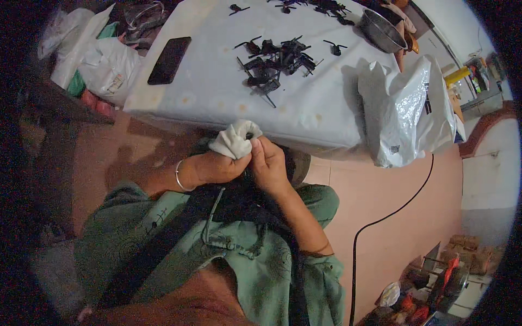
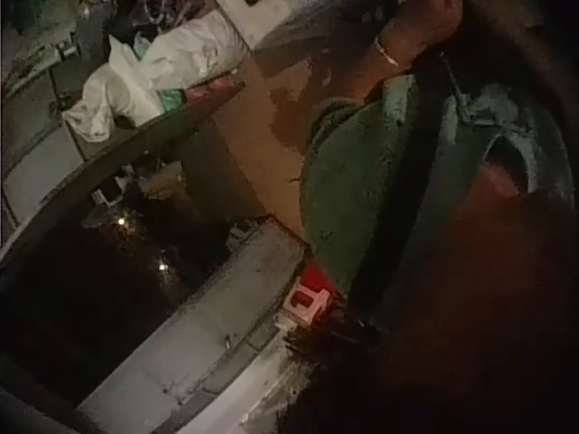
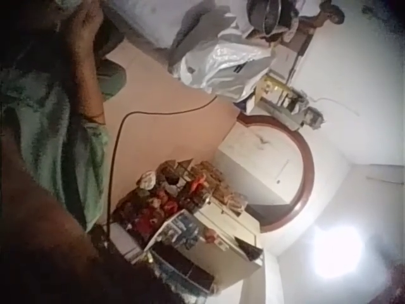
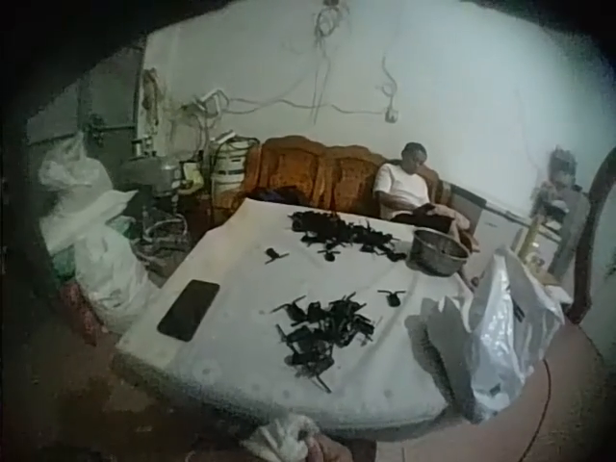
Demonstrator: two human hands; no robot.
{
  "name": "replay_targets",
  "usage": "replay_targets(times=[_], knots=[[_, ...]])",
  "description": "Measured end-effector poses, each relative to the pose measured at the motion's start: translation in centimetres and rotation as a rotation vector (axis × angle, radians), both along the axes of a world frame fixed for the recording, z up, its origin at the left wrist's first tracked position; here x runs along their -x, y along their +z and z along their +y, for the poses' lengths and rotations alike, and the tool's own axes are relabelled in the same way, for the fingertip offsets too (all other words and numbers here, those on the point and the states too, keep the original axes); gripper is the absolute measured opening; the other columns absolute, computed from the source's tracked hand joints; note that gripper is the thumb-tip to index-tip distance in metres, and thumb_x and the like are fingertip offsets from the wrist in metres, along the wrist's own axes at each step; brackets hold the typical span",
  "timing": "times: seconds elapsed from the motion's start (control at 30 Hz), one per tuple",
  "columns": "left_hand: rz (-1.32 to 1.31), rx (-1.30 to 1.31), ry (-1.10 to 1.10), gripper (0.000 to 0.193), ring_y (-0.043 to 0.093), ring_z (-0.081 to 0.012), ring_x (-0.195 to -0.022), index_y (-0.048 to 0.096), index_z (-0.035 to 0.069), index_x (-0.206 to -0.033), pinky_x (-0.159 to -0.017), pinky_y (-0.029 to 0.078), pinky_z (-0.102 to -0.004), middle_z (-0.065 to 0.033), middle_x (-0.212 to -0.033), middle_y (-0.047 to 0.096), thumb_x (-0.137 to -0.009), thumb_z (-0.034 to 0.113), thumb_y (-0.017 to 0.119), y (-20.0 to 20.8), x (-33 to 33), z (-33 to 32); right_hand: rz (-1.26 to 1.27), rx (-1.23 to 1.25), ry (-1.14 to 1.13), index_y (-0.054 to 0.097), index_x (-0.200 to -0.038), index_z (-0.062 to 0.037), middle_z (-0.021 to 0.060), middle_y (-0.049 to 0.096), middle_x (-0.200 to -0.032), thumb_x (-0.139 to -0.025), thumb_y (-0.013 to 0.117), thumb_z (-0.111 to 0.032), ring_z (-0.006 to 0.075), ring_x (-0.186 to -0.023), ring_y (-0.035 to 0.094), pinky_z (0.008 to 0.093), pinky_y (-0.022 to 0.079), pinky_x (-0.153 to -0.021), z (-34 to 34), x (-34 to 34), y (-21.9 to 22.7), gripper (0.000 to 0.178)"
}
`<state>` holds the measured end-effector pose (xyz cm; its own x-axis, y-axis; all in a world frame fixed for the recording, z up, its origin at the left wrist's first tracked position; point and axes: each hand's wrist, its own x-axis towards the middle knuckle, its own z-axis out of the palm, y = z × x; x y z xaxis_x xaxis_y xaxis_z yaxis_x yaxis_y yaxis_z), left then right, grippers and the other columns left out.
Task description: Assembling small black plastic components by hand at a workstation.
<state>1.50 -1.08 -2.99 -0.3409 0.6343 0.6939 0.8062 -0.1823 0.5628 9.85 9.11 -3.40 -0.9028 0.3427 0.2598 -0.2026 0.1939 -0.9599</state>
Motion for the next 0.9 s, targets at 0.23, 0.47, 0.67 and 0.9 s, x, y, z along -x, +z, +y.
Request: replay_targets(times=[0.23,0.47,0.67,0.9], knots=[[-0.165,-0.027,-0.06,0.013,0.052,-0.0329,-0.067,0.046,0.0,-0.085,-0.06,0.042,-0.0405,-0.0176,-0.078,0.05,-0.083,0.013,0.043,-1.5,-0.7,1.5,0.175,0.45,0.183,0.056,-0.092,0.0037,0.0044,0.055,-0.082,-0.09,0.042,-0.015,0.0111,-0.077,0.047,0.0249,0.041,-0.07,3.1,-0.3,-4.6,0.023],[-0.193,-0.525,-0.976,0.02,0.058,-0.0355,-0.067,0.055,-0.001,-0.082,-0.056,0.046,-0.0422,-0.023,-0.078,0.058,-0.072,0.017,0.056,-9.5,3.3,4.8,-0.248,-0.86,-0.322,0.053,-0.087,-0.0016,0.0196,0.059,-0.074,-0.086,0.048,-0.024,0.0334,-0.067,0.057,0.0383,0.043,-0.06,4.8,3.1,3.9,0.023],[0.094,0.616,0.02,0.016,0.058,-0.0323,-0.057,0.055,0.0,-0.077,-0.05,0.047,-0.0392,-0.0204,-0.065,0.057,-0.068,0.013,0.053,-2.7,0.6,1.9,-0.302,-0.92,-0.222,0.053,-0.085,-0.0026,0.0204,0.057,-0.071,-0.084,0.05,-0.02,0.0344,-0.064,0.056,0.0385,0.044,-0.057,7.0,5.4,2.3,0.017],[-1.454,-0.077,-0.332,0.029,0.052,-0.0097,-0.051,0.057,0.008,-0.081,-0.043,0.042,-0.0253,-0.0003,-0.065,0.056,-0.087,0.035,0.048,-3.7,1.4,2.1,-0.033,-0.695,-0.164,0.053,-0.081,0.0011,0.0194,0.056,-0.074,-0.084,0.046,-0.013,0.0267,-0.06,0.051,0.0334,0.042,-0.058,4.9,0.7,1.5,0.016]])
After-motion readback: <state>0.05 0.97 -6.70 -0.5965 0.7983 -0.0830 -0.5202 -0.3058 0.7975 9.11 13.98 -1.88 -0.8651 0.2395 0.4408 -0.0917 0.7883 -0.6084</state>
